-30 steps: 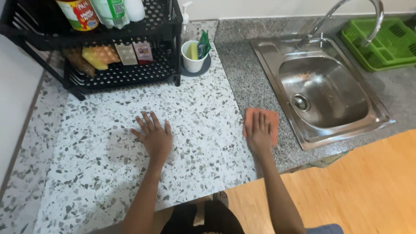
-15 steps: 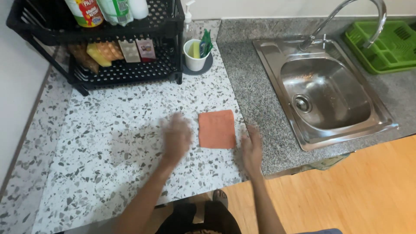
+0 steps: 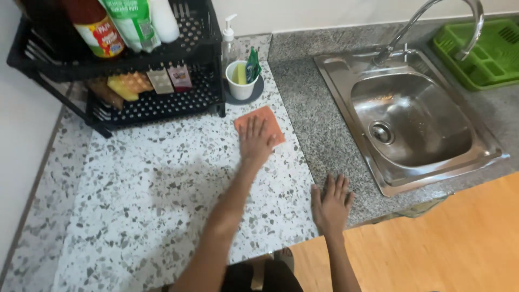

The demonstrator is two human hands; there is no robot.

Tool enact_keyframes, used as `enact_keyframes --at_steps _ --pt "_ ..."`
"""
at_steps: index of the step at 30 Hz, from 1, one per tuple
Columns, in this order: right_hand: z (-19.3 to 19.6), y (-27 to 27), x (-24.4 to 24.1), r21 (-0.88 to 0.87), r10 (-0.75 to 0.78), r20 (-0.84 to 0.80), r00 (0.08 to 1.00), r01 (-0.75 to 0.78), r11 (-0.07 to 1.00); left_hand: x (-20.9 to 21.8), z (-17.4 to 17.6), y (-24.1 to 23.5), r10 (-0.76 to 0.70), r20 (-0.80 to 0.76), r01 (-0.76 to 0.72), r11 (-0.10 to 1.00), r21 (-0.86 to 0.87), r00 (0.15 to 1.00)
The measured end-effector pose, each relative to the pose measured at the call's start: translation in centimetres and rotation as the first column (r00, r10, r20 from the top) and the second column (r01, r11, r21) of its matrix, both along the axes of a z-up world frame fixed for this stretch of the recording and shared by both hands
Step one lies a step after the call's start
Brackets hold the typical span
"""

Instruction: The person washes their hands in the sink, then uses an orange cloth to wipe the speckled countertop and the area around the sink. They repeatedly wipe the surface, moving the cloth back and forth to clean the area.

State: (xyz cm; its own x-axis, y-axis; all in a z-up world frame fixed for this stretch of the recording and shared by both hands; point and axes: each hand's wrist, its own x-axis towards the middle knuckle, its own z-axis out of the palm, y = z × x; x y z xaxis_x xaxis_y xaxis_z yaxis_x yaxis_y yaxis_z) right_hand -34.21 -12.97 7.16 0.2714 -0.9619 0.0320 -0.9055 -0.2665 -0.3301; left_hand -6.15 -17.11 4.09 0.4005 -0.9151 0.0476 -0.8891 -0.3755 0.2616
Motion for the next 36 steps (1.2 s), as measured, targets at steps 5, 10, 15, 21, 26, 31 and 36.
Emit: enact_keyframes --at_steps 5,10,15,21,26,31,36 --pt "0.5 0.2 0.1 0.033 0.001 -0.016 1.0 -0.001 0.999 -2.7 0.8 1.2 -0.089 -0.026 0.091 0.991 0.102 0.996" --pt "-1.8 -0.9 -0.6 -0.012 0.033 0.05 0.998 -0.032 0.999 -3.1 1.6 10.8 -0.096 -0.05 0.076 0.947 -0.312 0.994" --pt "0.6 0.1 0.4 0.047 0.026 0.136 0.99 -0.032 0.998 5.1 10.9 14.1 -0.208 0.163 0.244 0.461 -0.853 0.964" --pt "0.3 0.3 0.4 0.043 0.013 0.082 0.997 -0.016 0.999 13.6 -1.3 9.2 0.368 -0.006 -0.359 0.905 -0.23 0.93" --pt "0.7 0.1 0.6 0.094 -0.008 0.087 0.996 0.0 0.996 11.9 1.8 8.7 0.382 -0.059 -0.372 0.918 0.138 0.922" --pt "-0.9 -0.5 -0.1 0.012 0.028 0.132 0.991 -0.03 0.999 9.1 -6.2 12.1 0.116 0.226 0.003 0.885 -0.466 0.967" --pt "0.0 -0.1 -0.2 0.049 0.03 0.121 0.992 -0.037 0.998 5.2 9.6 21.1 0.094 0.254 0.025 0.903 -0.43 0.962"
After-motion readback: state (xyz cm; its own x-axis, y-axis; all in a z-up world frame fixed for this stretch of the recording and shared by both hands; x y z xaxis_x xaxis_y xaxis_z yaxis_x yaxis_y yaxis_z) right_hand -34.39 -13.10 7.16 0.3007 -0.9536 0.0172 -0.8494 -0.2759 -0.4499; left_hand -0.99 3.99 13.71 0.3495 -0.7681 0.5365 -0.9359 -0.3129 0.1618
